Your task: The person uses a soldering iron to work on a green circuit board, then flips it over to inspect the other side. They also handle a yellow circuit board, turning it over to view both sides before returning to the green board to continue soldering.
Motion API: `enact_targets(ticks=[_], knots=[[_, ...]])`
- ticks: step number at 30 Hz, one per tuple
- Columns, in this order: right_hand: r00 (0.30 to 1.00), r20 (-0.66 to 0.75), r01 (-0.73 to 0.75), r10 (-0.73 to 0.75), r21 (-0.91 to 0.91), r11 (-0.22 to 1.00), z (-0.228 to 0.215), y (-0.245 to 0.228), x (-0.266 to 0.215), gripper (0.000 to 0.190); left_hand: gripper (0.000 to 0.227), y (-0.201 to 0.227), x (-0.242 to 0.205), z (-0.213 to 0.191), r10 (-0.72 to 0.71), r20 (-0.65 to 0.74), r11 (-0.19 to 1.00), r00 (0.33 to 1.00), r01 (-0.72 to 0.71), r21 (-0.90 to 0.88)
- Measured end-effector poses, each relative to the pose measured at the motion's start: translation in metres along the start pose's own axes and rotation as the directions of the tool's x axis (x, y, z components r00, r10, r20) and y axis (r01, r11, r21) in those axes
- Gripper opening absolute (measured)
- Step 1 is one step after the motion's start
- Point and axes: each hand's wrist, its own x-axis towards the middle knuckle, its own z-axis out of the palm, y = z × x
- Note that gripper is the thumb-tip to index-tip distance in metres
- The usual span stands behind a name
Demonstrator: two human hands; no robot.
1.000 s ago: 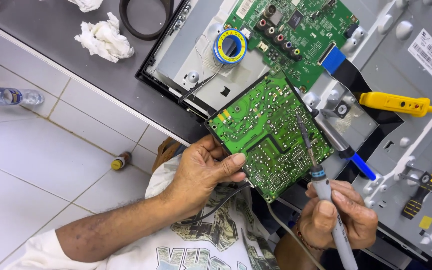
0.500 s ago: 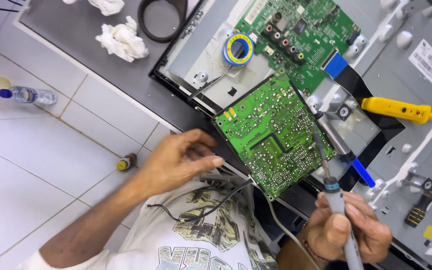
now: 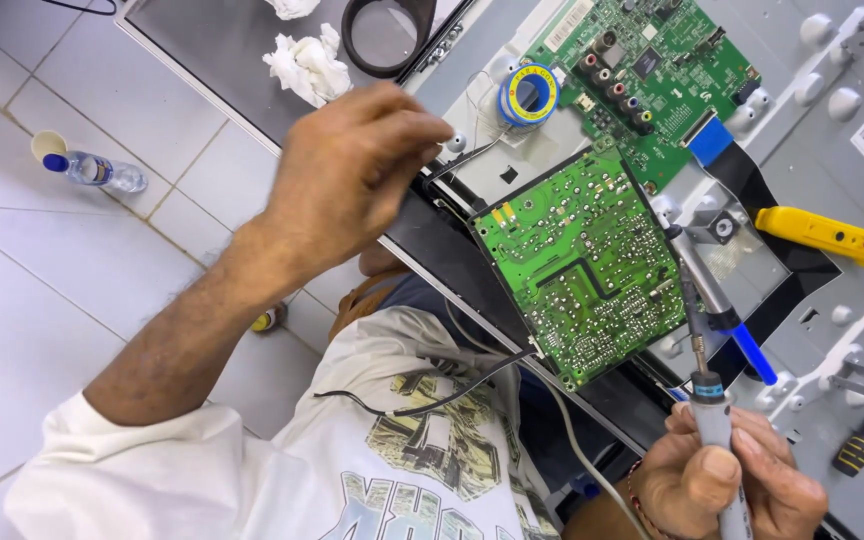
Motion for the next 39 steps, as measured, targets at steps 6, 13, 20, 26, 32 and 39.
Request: enact_targets(ticks=[6, 13, 20, 26, 32, 39], knots=[[0.999, 0.045, 0.021, -0.021, 0.009, 1.000, 0.001, -0.005, -0.003, 0.031, 0.058, -0.008, 0.015, 0.003, 0.128, 0.242, 0.930, 0.962, -0.201, 0.307], [1.000, 0.001, 0.015, -0.015, 0.068, 0.998, 0.011, -0.006, -0.001, 0.029, 0.031, -0.028, 0.031, 0.022, 0.276, 0.339, 0.786, 0.899, -0.414, 0.459], [0.999, 0.000, 0.041, -0.041, 0.021, 0.999, 0.020, -0.007, 0.004, 0.030, 0.008, -0.035, 0.035, 0.013, 0.289, 0.339, 0.867, 0.895, -0.395, 0.303], [0.997, -0.025, 0.077, -0.075, 0.084, 0.993, 0.025, 0.000, 0.006, 0.029, 0.010, -0.025, 0.040, 0.010, 0.309, 0.219, 0.947, 0.926, -0.278, -0.163], [0.991, 0.045, 0.123, -0.127, 0.086, 0.989, 0.022, -0.002, 0.015, 0.025, 0.008, -0.010, 0.043, 0.029, 0.348, 0.154, 0.927, 0.925, -0.316, -0.200], [0.952, 0.306, -0.038, 0.018, 0.060, 0.997, -0.019, -0.001, 0.035, 0.024, 0.017, 0.015, 0.036, 0.055, 0.359, 0.100, 0.930, 0.928, -0.347, -0.118]])
